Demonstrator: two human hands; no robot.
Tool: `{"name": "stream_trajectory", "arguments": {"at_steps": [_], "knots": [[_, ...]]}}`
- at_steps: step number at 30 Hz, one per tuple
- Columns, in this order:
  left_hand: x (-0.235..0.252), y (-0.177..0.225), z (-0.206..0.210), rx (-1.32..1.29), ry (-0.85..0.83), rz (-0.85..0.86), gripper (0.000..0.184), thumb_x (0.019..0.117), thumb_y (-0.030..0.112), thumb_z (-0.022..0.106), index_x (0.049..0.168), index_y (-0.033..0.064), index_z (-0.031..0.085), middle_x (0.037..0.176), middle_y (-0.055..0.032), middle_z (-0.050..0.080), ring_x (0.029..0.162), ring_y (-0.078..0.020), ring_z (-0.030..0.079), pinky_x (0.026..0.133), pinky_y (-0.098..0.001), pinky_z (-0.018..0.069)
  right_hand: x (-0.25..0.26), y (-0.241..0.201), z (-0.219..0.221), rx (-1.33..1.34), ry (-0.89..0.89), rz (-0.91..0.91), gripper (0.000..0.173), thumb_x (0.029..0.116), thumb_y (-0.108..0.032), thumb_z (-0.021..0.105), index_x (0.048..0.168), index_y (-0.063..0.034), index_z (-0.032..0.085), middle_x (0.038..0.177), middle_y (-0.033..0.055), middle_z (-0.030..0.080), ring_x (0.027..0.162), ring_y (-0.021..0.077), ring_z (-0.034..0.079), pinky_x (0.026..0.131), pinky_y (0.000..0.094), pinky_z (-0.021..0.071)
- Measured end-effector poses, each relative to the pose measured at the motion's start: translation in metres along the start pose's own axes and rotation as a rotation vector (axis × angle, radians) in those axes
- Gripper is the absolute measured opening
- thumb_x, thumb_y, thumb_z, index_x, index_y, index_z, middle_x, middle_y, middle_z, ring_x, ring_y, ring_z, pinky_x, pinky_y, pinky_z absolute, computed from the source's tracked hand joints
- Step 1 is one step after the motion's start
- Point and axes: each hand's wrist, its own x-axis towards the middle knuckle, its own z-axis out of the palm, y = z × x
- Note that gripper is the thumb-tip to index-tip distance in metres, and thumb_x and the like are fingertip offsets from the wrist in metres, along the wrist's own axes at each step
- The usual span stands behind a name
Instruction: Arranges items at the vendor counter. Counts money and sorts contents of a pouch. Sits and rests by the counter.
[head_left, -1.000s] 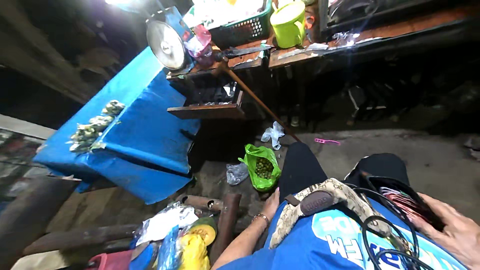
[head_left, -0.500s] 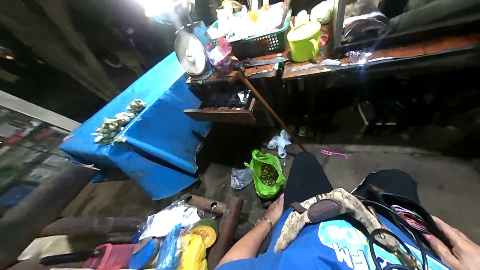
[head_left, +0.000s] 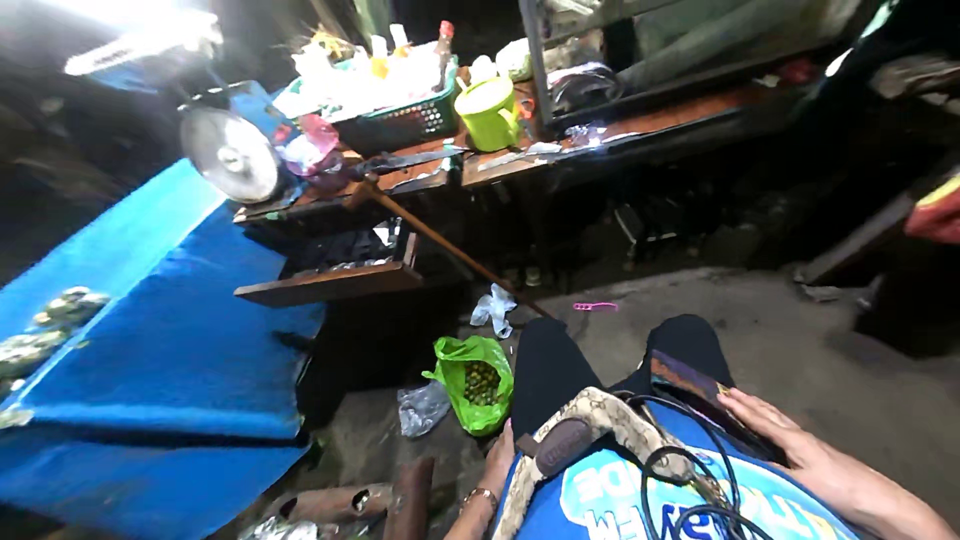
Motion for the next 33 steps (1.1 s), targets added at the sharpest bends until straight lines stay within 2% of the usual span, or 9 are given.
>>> {"name": "stream_trajectory", "arguments": {"at_steps": [4,8,14,17,19,21,25,30,33], "knots": [[0.044,-0.015,0.026,-0.387,-0.241,-0.354,0.06,0.114,0.038,0.018,0.156,0.0003,0.039,0.153,-0.0244,0.048,0.144,-0.0361,0.045,0.121,-0.0522,0.0315,0.002,-0.01,0.0,0.018,-0.012,0.072,0.077,0.0855,-0.018,0.07,0.158,-0.0236,0.043,0.167,0.0156,0.028,0.154,0.0355,0.027,0.122,0.0544,0.0286],[0.038,-0.002,0.011,-0.427,-0.236,-0.381,0.058,0.1145,0.035,0.019,0.155,-0.0013,0.038,0.155,-0.0252,0.045,0.146,-0.036,0.043,0.122,-0.0515,0.0294,0.006,-0.007,0.015,-0.083,0.174,0.001,0.069,0.0845,0.004,0.055,0.151,-0.0142,0.053,0.158,0.0181,0.045,0.145,0.0369,0.044,0.117,0.0537,0.0384],[0.03,0.0,0.0,-0.457,-0.261,-0.289,0.052,0.114,0.022,0.028,0.16,-0.0017,0.026,0.161,-0.0244,0.037,0.15,-0.0328,0.036,0.125,-0.0461,0.0253,0.016,-0.006,0.022,-0.193,0.138,0.173,0.077,0.0906,-0.002,0.068,0.16,-0.01,0.035,0.159,0.0209,0.042,0.145,0.0382,0.043,0.118,0.0539,0.0373],[0.035,0.002,-0.019,-0.409,-0.318,-0.259,0.052,0.1141,0.025,0.027,0.156,-0.0038,0.034,0.156,-0.0263,0.043,0.147,-0.0344,0.041,0.123,-0.0481,0.0279,0.015,-0.01,0.019,-0.19,0.137,0.177,0.073,0.093,-0.003,0.065,0.16,-0.0099,0.036,0.158,0.0204,0.043,0.145,0.0372,0.044,0.118,0.0534,0.0374],[0.057,0.0,-0.036,-0.258,-0.332,-0.28,0.048,0.1131,0.029,0.035,0.144,-0.0048,0.052,0.139,-0.0295,0.058,0.133,-0.0415,0.055,0.113,-0.0573,0.0386,0.017,-0.012,0.018,-0.212,0.129,0.18,0.072,0.0936,-0.003,0.065,0.159,-0.0106,0.037,0.158,0.0197,0.044,0.144,0.0372,0.046,0.117,0.0543,0.0384],[0.083,0.009,-0.067,-0.197,-0.306,-0.265,0.046,0.1077,0.031,0.052,0.14,-0.0001,0.057,0.134,-0.0272,0.062,0.127,-0.0419,0.059,0.109,-0.06,0.0432,0.018,-0.011,0.018,-0.241,0.117,0.193,0.074,0.0922,-0.003,0.065,0.16,-0.0121,0.037,0.158,0.019,0.044,0.143,0.0368,0.047,0.116,0.0549,0.0393],[0.119,0.079,-0.159,0.135,-0.275,-0.019,0.052,0.1054,0.032,0.056,0.147,0.0016,0.051,0.142,-0.0269,0.056,0.132,-0.0446,0.055,0.11,-0.0639,0.0411,0.023,-0.011,0.018,-0.276,0.11,0.206,0.075,0.0905,-0.001,0.067,0.159,-0.0104,0.038,0.155,0.0217,0.046,0.141,0.0396,0.048,0.114,0.058,0.0399],[0.132,0.173,-0.221,0.51,0.057,0.397,0.025,0.0944,0.009,0.068,0.119,0.0026,0.067,0.111,-0.0235,0.068,0.102,-0.0452,0.066,0.084,-0.0631,0.0515,0.025,-0.01,0.017,-0.285,0.118,0.167,0.077,0.0867,0.004,0.069,0.157,-0.0073,0.04,0.152,0.0248,0.049,0.137,0.0444,0.051,0.11,0.0623,0.0427],[0.127,0.229,-0.241,0.662,0.168,0.608,0.028,0.0882,0.0,0.07,0.116,0.0019,0.068,0.102,-0.0195,0.068,0.093,-0.0398,0.067,0.079,-0.0562,0.0517,0.024,-0.009,0.018,-0.287,0.119,0.177,0.079,0.0867,0.002,0.071,0.158,-0.0085,0.039,0.153,0.0241,0.048,0.139,0.0443,0.049,0.111,0.0609,0.0424]]}}
